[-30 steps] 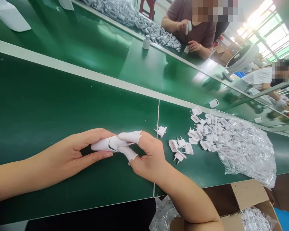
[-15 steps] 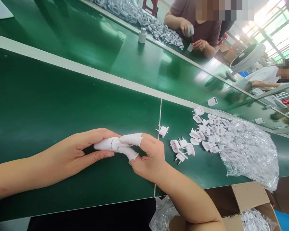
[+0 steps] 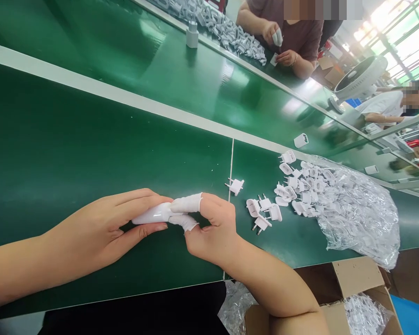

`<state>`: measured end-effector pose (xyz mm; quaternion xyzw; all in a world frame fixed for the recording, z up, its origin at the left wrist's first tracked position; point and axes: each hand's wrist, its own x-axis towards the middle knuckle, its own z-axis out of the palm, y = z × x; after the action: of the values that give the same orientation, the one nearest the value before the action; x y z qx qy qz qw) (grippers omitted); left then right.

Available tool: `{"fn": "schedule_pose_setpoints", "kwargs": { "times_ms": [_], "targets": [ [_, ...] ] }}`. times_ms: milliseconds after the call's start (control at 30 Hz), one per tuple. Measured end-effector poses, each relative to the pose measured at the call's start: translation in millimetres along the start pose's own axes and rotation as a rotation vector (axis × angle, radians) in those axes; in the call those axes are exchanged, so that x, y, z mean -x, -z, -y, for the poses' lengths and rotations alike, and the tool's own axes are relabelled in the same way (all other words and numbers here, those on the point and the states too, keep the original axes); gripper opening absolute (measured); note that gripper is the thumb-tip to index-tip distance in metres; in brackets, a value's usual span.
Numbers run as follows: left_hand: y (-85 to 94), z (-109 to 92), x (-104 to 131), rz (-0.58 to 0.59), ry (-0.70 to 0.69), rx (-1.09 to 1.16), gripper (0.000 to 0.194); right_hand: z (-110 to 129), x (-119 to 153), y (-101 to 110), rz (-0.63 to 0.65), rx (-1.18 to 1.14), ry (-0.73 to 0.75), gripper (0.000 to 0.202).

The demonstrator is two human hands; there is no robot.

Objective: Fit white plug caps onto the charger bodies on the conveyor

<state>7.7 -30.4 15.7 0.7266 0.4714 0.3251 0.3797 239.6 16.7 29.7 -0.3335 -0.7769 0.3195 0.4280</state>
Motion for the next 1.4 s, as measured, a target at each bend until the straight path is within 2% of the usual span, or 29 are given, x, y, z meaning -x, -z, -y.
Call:
{"fn": "schedule_pose_setpoints", "kwargs": {
  "times_ms": [167,233,333,400,467,533,633,800,1000,1167,1400],
  "targets": [
    [-3.4,1.5,3.5,-0.019,-0.114,-0.02,0.025,2.0,3.6,-5.5,-0.001,0.004,0.013,0.022],
    [-4.2,2.7,3.4,-0.037,-0.109,-0.005,0.024,2.4,3.5,-7.8,0.0,-0.019,-0.002,0.02],
    [-5.4,3.6,-0.8,-0.074,0.058,0.128,0.023,1.8,1.1,-8.1,0.027,-0.111,-0.118,0.017],
    [-6.5,3.3,-5.3,-0.082,0.194,0.325,0.034,1.1,-1.1,-5.4,0.038,-0.193,-0.225,0.034],
    [-8.0,2.8,-8.7,-0.088,0.258,0.525,0.047,0.4,-3.0,-1.1,0.034,-0.245,-0.263,0.05],
    [-9.9,3.0,-9.6,-0.096,0.252,0.631,0.049,-0.3,-4.5,3.0,0.024,-0.228,-0.207,0.041],
    [-12.6,4.7,-7.1,-0.104,0.192,0.67,0.041,-1.6,-6.4,5.9,0.01,-0.131,-0.063,0.021],
    [-14.1,8.1,-1.4,-0.076,0.172,0.672,0.043,-4.4,-6.2,2.6,-0.029,-0.062,0.134,0.035],
    [-8.7,0.6,1.9,0.029,0.066,0.856,0.035,-2.6,-2.3,1.0,-0.056,0.053,0.207,0.033],
    [-6.9,-0.8,2.3,0.055,0.114,0.968,0.038,3.4,-2.1,0.3,-0.076,0.069,0.248,0.037],
    [-6.2,2.9,5.7,0.078,0.086,0.988,0.038,3.5,-1.0,1.2,-0.079,0.067,0.252,0.039]
  ]
}}
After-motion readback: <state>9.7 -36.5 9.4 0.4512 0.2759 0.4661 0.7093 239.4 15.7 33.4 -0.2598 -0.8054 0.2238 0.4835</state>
